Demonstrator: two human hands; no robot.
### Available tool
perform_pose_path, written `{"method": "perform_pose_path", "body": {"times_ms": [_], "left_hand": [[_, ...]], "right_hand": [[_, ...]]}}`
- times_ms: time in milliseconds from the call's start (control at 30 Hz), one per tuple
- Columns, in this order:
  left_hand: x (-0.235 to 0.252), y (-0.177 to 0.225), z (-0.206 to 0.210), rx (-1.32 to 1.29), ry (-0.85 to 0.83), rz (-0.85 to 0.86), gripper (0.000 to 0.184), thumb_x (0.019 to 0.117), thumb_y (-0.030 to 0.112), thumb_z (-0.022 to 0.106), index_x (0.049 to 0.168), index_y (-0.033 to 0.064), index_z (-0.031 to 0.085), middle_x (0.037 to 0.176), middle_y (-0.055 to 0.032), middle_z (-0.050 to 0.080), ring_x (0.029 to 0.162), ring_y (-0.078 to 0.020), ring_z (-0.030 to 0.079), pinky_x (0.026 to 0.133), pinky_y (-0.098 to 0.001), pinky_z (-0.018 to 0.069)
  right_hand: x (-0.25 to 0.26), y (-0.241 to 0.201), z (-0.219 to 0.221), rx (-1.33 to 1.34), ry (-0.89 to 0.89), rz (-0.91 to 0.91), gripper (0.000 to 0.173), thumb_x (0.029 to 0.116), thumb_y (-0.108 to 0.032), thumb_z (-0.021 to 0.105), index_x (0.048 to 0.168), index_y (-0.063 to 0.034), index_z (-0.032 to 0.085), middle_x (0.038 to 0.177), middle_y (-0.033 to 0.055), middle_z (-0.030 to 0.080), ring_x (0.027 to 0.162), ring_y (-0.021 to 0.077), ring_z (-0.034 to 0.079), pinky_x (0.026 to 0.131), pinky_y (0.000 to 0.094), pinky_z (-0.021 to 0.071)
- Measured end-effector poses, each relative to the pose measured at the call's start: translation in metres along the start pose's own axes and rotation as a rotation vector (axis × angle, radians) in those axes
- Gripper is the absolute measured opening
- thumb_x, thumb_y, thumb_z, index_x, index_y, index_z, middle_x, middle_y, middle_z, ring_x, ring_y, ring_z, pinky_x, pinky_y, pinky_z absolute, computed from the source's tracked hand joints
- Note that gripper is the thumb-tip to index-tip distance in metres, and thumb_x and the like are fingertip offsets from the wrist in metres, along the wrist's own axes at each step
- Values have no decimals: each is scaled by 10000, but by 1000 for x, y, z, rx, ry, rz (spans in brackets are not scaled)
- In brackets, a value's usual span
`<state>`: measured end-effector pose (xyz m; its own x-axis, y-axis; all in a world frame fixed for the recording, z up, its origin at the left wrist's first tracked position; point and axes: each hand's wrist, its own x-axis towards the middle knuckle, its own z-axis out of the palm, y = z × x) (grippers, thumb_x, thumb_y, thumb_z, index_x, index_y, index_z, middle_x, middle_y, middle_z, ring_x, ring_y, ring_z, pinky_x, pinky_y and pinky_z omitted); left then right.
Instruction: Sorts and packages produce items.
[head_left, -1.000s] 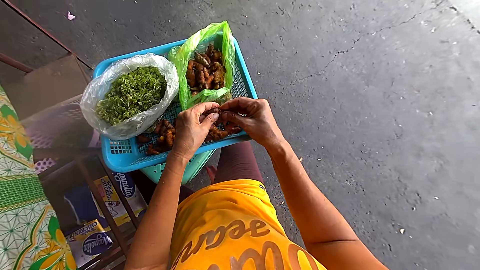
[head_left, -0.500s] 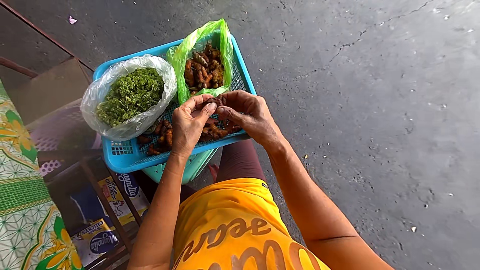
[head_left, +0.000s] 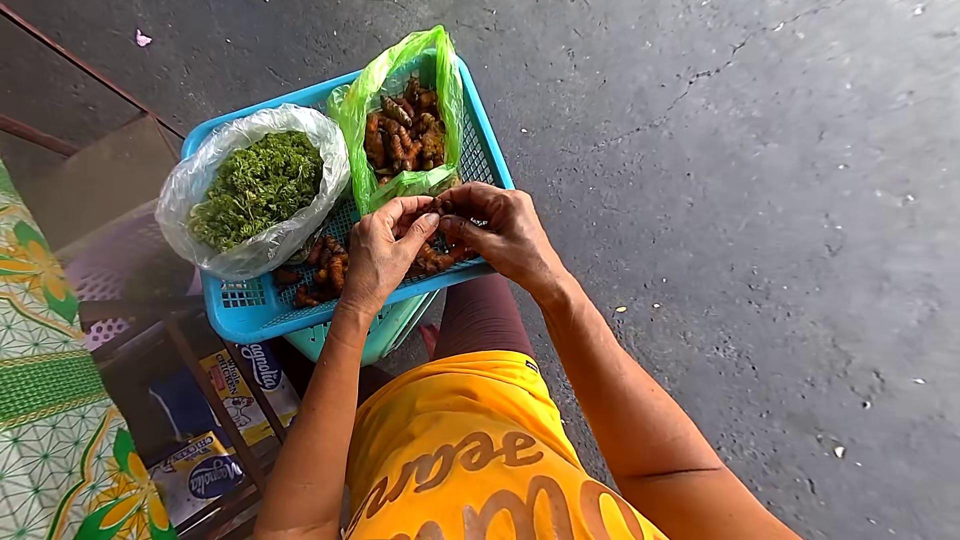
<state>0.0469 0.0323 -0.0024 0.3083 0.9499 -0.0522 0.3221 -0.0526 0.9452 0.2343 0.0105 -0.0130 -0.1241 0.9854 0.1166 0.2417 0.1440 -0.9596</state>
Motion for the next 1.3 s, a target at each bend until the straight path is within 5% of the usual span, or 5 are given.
{"method": "perform_pose_path", "body": {"times_ms": [467,733,933,1133,1300], "left_hand": [[-4,7,3,252,71,-51,207,983,196,702,1111,41,753,949,-70,777,817,-111,746,817,-305,607],[2,-4,-3,9,-16,-18,333,1067,234,563,1345,80,663,1231,-68,718,980,-132,732,817,-337,629],[-14,6,-23,200,88,74,263,1015,292,654,1160,79,709,1017,-41,747,848,-97,727,759,-281,617],[-86,6,-122,841,22,-25,230,1006,215,620,1182,111,724,1135,-139,695,940,-332,690,738,-584,531],[-101,19,-132,1036,64,-212,378,1038,355,611,1278,82,713,1232,-199,674,1048,-443,664,792,-696,483]], "right_hand": [[-7,-8,16,-430,91,-161,162,923,3,687,1084,-6,710,957,130,733,818,173,716,741,309,578],[3,-4,-2,71,-24,81,297,1013,-18,580,1301,15,643,1082,99,742,844,139,761,728,307,668],[5,-4,-6,-118,-30,20,384,1023,-163,618,1378,-21,586,1145,62,734,912,98,734,784,259,625],[20,-24,-51,-561,-17,-350,193,933,7,502,880,8,687,857,170,670,786,272,638,682,428,486],[35,-32,-52,-885,-379,-219,248,974,-197,532,976,-59,737,891,151,691,831,382,681,610,577,481]]}}
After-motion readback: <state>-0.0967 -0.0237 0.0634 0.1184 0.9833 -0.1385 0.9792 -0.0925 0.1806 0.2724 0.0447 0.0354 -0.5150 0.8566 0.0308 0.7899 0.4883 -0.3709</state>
